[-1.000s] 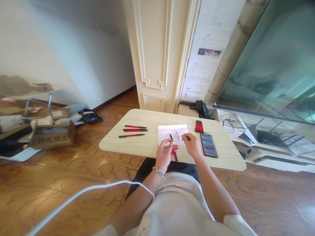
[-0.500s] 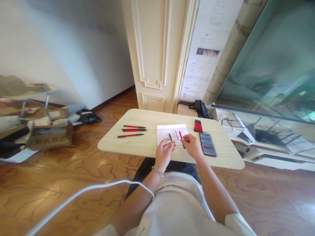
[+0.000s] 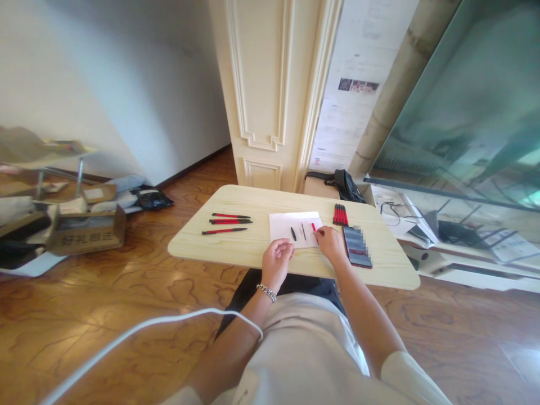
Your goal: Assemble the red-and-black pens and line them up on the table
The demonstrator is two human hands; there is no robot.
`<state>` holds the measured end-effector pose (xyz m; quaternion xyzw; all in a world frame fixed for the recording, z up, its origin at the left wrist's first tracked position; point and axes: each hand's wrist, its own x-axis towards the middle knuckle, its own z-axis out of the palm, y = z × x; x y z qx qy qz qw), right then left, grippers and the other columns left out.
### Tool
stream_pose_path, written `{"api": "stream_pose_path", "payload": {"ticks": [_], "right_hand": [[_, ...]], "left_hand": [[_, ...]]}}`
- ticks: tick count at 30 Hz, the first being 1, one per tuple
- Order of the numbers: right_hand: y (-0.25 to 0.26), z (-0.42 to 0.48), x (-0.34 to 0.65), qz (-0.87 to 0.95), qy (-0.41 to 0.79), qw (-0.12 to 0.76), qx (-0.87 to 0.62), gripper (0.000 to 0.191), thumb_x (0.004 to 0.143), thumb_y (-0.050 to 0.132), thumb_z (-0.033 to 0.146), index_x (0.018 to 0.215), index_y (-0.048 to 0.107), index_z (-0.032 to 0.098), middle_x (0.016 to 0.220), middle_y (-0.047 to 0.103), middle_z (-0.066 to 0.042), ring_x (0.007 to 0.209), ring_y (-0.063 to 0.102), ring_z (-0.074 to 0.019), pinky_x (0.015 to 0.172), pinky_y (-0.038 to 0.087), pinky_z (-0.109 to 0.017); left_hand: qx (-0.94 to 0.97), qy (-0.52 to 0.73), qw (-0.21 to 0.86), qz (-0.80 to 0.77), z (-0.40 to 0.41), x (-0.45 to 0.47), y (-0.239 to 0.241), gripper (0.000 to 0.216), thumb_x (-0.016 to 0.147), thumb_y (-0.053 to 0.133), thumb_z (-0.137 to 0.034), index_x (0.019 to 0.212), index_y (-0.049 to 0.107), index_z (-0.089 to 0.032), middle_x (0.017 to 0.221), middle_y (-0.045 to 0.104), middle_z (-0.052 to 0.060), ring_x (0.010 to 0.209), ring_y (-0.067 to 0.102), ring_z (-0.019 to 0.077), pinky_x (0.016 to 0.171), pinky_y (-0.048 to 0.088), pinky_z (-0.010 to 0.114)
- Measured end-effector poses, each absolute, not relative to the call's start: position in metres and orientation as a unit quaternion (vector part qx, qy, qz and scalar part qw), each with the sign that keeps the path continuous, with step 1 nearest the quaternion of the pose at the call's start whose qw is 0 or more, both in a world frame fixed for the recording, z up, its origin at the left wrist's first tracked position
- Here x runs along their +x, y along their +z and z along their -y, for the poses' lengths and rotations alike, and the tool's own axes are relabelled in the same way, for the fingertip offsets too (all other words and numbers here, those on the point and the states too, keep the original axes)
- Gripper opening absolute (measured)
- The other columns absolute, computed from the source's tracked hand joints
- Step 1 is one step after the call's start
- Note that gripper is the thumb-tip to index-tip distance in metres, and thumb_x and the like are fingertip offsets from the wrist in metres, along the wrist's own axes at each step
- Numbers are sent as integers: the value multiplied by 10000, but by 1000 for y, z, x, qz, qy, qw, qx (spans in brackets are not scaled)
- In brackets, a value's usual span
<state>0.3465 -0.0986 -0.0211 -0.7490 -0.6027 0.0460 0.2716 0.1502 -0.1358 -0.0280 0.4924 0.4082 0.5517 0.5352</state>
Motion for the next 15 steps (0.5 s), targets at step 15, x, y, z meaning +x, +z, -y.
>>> {"api": "stream_pose_path", "payload": {"ticks": [15], "right_hand": [[-29,121,358,555,48,346,-755,297,880,436,323,1000,680,202,977,699,-68,828,621,-175,731,408,-241]], "left_hand": [[638,526,221,-518,128,118,-40,228,823,576,-400,932,663,-218,756,687,56,669,633,173,691,469,268]]}}
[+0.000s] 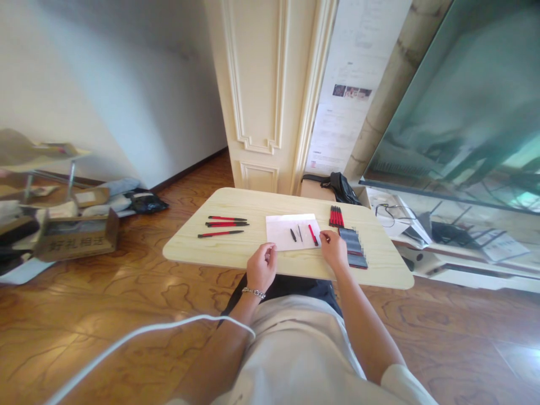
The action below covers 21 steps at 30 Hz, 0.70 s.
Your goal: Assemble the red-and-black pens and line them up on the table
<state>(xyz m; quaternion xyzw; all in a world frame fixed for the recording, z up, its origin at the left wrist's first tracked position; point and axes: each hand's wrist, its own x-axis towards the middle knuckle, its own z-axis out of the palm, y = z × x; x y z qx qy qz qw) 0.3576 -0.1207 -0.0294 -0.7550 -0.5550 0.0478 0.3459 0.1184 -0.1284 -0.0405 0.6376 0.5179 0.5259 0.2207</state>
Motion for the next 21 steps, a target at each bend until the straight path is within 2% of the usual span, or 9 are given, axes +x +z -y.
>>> {"api": "stream_pose_path", "payload": {"ticks": [4,7,13,17,21], "right_hand": [[-17,93,356,594,46,258,-761,263,856,501,328,893,717,182,904,713,-96,824,637,-191,699,400,-245],[-13,79,352,603,49,199,-771,322,852,517,388,810,730,149,844,715,-140,799,651,-207,679,404,-253],[-16,67,348,576,66,148,-801,300,814,570,371,882,727,124,873,708,-175,819,658,-217,681,420,-260],[-10,70,352,564,81,183,-801,279,802,567,370,799,729,142,847,706,-167,821,652,-244,675,418,-284],[-2,80,353,554,140,331,-751,263,797,553,370,786,715,163,769,698,-79,735,628,-192,643,407,-259]], "left_hand": [[650,510,212,-522,129,119,-40,229,837,554,-393,947,661,-223,775,689,62,654,622,179,679,452,274],[637,521,229,-520,130,119,-36,207,819,578,-382,920,669,-225,750,680,57,631,605,178,674,444,273],[623,528,256,-518,132,122,-29,145,787,616,-333,868,676,-229,680,655,33,585,580,170,644,436,265],[617,531,292,-502,131,122,-26,147,778,619,-344,854,681,-235,718,672,40,615,602,174,671,459,276],[626,523,325,-479,132,129,-23,180,787,611,-372,876,689,-236,808,696,56,706,633,185,733,489,299]]}}
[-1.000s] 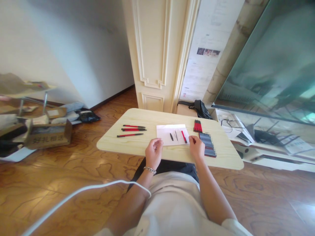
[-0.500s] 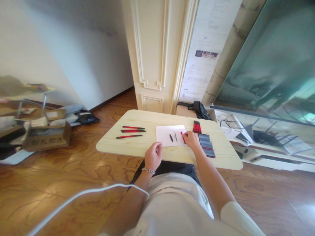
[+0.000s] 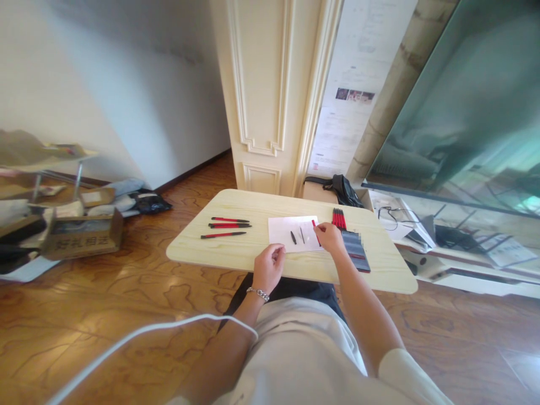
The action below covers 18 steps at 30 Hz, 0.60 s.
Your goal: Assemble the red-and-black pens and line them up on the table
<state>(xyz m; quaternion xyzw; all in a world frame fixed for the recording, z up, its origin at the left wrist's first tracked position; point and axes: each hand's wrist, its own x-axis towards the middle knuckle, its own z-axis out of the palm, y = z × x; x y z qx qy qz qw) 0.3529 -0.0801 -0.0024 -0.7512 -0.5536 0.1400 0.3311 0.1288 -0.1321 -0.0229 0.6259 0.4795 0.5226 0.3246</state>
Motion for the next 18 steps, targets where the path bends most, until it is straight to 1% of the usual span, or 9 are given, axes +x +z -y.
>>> {"api": "stream_pose_path", "payload": {"ticks": [3,5,6,9,13,16,18], "right_hand": [[-2,95,342,544,222,471,-657,289,776,574,410,815,703,154,740,681,-39,686,598,-165,622,417,-247],[-4,108,328,535,269,529,-601,326,760,597,451,850,700,155,750,676,-34,670,581,-157,614,426,-249],[-6,114,320,535,288,541,-582,336,755,606,463,867,700,161,755,675,-32,661,573,-153,608,427,-251],[-13,130,298,537,325,551,-550,337,741,634,464,892,702,171,772,677,-38,665,570,-153,618,440,-260],[-20,128,294,554,327,539,-544,337,768,608,461,910,704,170,804,691,-46,715,596,-167,673,462,-279],[-19,112,315,577,247,506,-591,316,819,550,424,876,712,158,836,702,-58,764,611,-179,713,461,-285],[-17,99,333,595,177,452,-641,260,831,544,346,909,719,169,921,708,-66,825,621,-186,772,454,-291]], "left_hand": [[630,515,362,-456,135,140,-19,234,795,608,-399,943,687,-236,890,702,70,782,649,197,732,514,306],[630,509,396,-432,137,149,-16,287,801,606,-411,1015,666,-229,946,699,82,827,657,202,718,531,303],[629,509,413,-418,137,153,-15,312,802,610,-414,1046,653,-225,974,695,87,847,660,203,725,538,304],[619,515,456,-379,138,162,-15,346,802,620,-416,1085,626,-216,1019,688,94,886,664,201,791,538,322],[588,530,482,-375,132,165,-24,330,824,593,-429,1047,617,-187,986,694,102,898,669,205,814,531,342],[575,537,490,-375,126,163,-32,343,831,581,-441,1025,604,-159,934,702,101,856,676,197,802,530,343],[575,539,497,-365,124,162,-35,354,834,574,-450,1021,594,-150,898,705,95,816,680,189,783,532,337]]}}
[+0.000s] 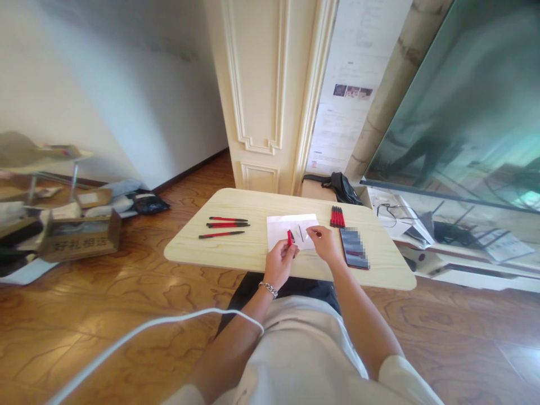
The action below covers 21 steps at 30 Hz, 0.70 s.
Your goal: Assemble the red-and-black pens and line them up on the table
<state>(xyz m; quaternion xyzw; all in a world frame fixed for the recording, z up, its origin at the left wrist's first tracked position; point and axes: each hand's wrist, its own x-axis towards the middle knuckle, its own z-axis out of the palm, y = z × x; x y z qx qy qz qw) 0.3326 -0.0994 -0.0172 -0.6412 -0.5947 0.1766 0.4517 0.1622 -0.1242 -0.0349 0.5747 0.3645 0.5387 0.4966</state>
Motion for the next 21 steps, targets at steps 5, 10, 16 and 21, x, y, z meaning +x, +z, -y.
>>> {"api": "stream_pose_path", "payload": {"ticks": [5,10,16,21], "right_hand": [[-20,80,356,649,127,287,-693,220,808,577,229,968,726,209,992,711,-58,885,637,-190,820,439,-272],[-29,75,350,670,106,231,-697,211,808,590,223,967,728,214,1036,686,-69,921,627,-182,834,422,-242],[-27,79,347,687,71,232,-685,159,807,573,203,875,714,172,977,678,-95,890,616,-182,799,416,-248],[-29,83,347,651,143,346,-660,134,788,559,213,837,670,157,792,682,-59,740,609,-159,708,436,-263]], "left_hand": [[584,529,505,-353,123,161,-39,379,834,574,-454,1077,575,-164,900,704,87,801,687,186,767,539,319],[595,517,501,-359,123,161,-42,412,841,567,-446,1146,548,-171,882,703,81,814,689,194,776,541,321],[614,505,485,-365,123,160,-42,393,857,544,-439,1145,556,-172,872,701,76,814,679,181,774,536,313],[613,509,484,-361,124,161,-42,376,868,520,-454,1113,573,-174,846,698,70,800,673,173,760,533,302]]}}
